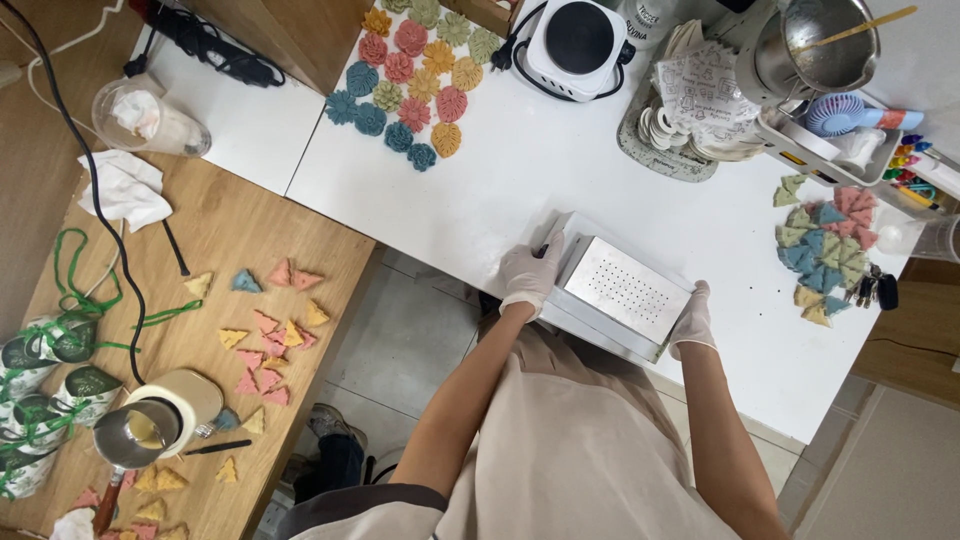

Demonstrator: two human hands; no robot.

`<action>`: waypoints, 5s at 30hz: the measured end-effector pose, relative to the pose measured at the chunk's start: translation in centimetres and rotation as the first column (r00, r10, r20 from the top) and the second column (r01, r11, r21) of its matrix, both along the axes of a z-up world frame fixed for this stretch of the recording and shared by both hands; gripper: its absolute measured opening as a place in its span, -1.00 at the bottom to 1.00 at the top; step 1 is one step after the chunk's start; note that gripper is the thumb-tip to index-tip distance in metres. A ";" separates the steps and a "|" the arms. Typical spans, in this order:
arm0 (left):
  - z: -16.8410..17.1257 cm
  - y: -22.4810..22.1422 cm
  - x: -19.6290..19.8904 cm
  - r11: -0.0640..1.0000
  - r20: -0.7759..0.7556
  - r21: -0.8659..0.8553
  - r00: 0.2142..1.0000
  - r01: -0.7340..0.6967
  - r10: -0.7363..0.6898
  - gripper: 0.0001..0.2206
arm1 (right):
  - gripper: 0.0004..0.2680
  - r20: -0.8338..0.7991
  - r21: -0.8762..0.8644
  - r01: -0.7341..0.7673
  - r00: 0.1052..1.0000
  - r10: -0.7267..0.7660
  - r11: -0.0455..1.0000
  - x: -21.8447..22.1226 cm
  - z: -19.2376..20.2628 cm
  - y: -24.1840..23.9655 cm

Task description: Handling and organizing small wax flower shapes on a production table.

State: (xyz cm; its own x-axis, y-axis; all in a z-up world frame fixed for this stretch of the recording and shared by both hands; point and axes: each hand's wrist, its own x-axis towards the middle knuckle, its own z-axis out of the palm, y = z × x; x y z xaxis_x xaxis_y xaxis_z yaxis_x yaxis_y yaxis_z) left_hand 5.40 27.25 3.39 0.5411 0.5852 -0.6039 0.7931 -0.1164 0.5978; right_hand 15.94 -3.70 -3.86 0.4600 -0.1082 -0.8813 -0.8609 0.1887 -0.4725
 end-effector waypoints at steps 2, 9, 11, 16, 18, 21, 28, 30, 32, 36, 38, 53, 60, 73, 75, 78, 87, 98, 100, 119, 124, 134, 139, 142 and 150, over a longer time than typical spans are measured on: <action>0.1 0.2 0.0 0.999 -0.031 -0.008 0.998 0.049 -0.049 -0.14 | -0.47 0.000 -0.018 -0.009 1.000 0.009 1.000 -0.2 0.5 0.3; -0.3 0.1 -0.1 0.999 -0.015 -0.006 0.999 0.036 -0.036 -0.12 | -0.51 -0.048 -0.134 0.058 0.997 -0.065 0.989 -0.5 2.0 1.9; 0.3 0.3 0.0 0.999 0.001 -0.015 0.999 0.033 -0.033 -0.14 | -0.51 -0.042 -0.107 0.059 0.997 -0.064 0.993 -0.5 1.9 2.0; 0.5 -0.1 -0.2 0.997 -0.028 -0.027 0.997 0.073 -0.074 -0.19 | -0.52 -0.021 -0.111 0.051 0.998 -0.054 0.993 -1.0 2.4 1.5; 0.0 -0.8 -0.7 0.999 0.062 0.041 0.997 0.033 -0.035 -0.21 | -0.54 -0.069 -0.239 0.027 0.997 -0.045 0.971 -1.1 4.3 2.3; 0.1 0.1 0.1 0.999 0.035 0.050 0.999 -0.018 0.016 -0.23 | -0.59 0.112 -0.486 -0.161 0.963 0.244 0.859 -0.2 3.0 -0.2; 2.6 -1.6 -1.7 0.988 0.051 0.115 0.994 -0.099 0.094 -0.31 | -0.71 0.652 -0.435 0.036 0.702 0.287 0.900 2.1 8.3 -2.7; 3.6 -2.1 -1.3 0.903 0.256 0.362 0.956 -0.232 0.144 -0.44 | -0.71 0.768 -0.337 0.049 0.592 0.245 0.940 3.8 11.0 -2.4; 7.5 -4.2 -2.3 0.899 0.399 0.352 0.911 -0.261 0.108 -0.53 | -0.69 0.788 -0.287 0.003 0.569 0.234 0.958 4.1 15.8 -0.5; 15.7 -9.7 -3.8 0.799 0.662 0.521 0.733 -0.301 -0.156 -0.64 | -0.63 0.824 -0.146 -0.071 0.543 0.161 0.987 4.1 21.6 4.5; 17.9 -11.8 -4.1 0.767 0.674 0.544 0.721 -0.339 -0.160 -0.62 | -0.62 0.856 -0.078 -0.153 0.496 0.145 0.985 4.4 22.1 7.9; 17.2 -12.8 -10.4 0.667 0.450 0.744 0.773 -0.046 -0.448 -0.75 | -0.69 0.832 0.117 -0.526 0.515 0.206 0.842 -4.7 25.8 20.5; 19.0 -8.2 -13.5 0.509 0.386 0.860 0.593 0.046 -0.706 -0.86 | -0.62 0.737 0.209 -0.696 0.574 0.357 0.687 -8.0 26.7 25.8; 14.1 11.2 -26.0 0.775 0.284 0.575 0.824 0.263 -0.490 -0.68 | -0.60 0.499 0.283 -0.845 0.533 0.684 0.453 -17.5 14.8 42.4; 8.0 12.8 -26.8 0.921 0.409 -0.382 0.881 -0.071 0.238 -0.70 | -0.57 0.396 0.165 -0.930 0.368 0.841 0.329 -19.0 13.5 44.8; -6.2 14.4 -27.3 0.058 0.042 -0.998 0.541 -0.013 0.840 -0.73 | -0.52 0.353 -0.096 -0.987 0.089 0.931 0.131 -20.5 9.9 48.7; -16.6 17.2 -26.4 -0.287 -0.329 -0.938 -0.240 0.193 0.913 -0.57 | -0.24 0.076 -0.614 -0.682 -0.552 0.830 -0.397 -23.9 5.2 57.1; -16.9 19.7 -28.3 -0.217 -0.335 -0.935 -0.490 0.282 0.805 -0.62 | -0.23 0.200 -0.635 -0.675 -0.614 0.764 -0.377 -26.3 0.1 61.1; -16.4 20.6 -28.5 -0.215 -0.340 -0.932 -0.507 0.291 0.792 -0.65 | -0.24 0.231 -0.637 -0.675 -0.628 0.743 -0.373 -27.2 -0.1 62.6; -13.9 21.3 -30.0 -0.277 -0.296 -0.955 -0.317 0.105 0.901 -0.67 | -0.41 0.513 -0.434 -0.871 -0.449 0.731 -0.231 -24.7 1.3 60.4; -9.5 21.5 -26.3 -0.305 -0.307 -0.950 -0.026 0.067 0.951 -0.66 | -0.50 0.453 -0.459 -0.885 -0.311 0.835 -0.081 -15.1 4.8 52.4; -8.8 22.8 -24.0 -0.233 -0.244 -0.969 0.159 -0.086 0.957 -0.69 | -0.53 0.113 -0.948 -0.318 -0.307 0.945 0.009 -3.1 8.7 45.1; -7.5 21.3 -23.8 -0.265 -0.283 -0.957 0.179 -0.120 0.942 -0.65 | -0.55 0.098 -0.975 -0.219 -0.322 0.942 0.027 -2.8 9.9 47.5; -7.4 21.2 -25.3 -0.268 -0.280 -0.958 0.130 -0.101 0.951 -0.63 | -0.56 0.099 -0.984 -0.179 -0.430 0.897 0.023 -2.7 7.7 48.1; -6.8 19.5 -29.0 -0.268 -0.267 -0.960 -0.026 -0.080 0.963 -0.61 | -0.56 -0.170 -0.980 -0.020 -0.428 0.888 -0.197 -2.2 5.6 49.6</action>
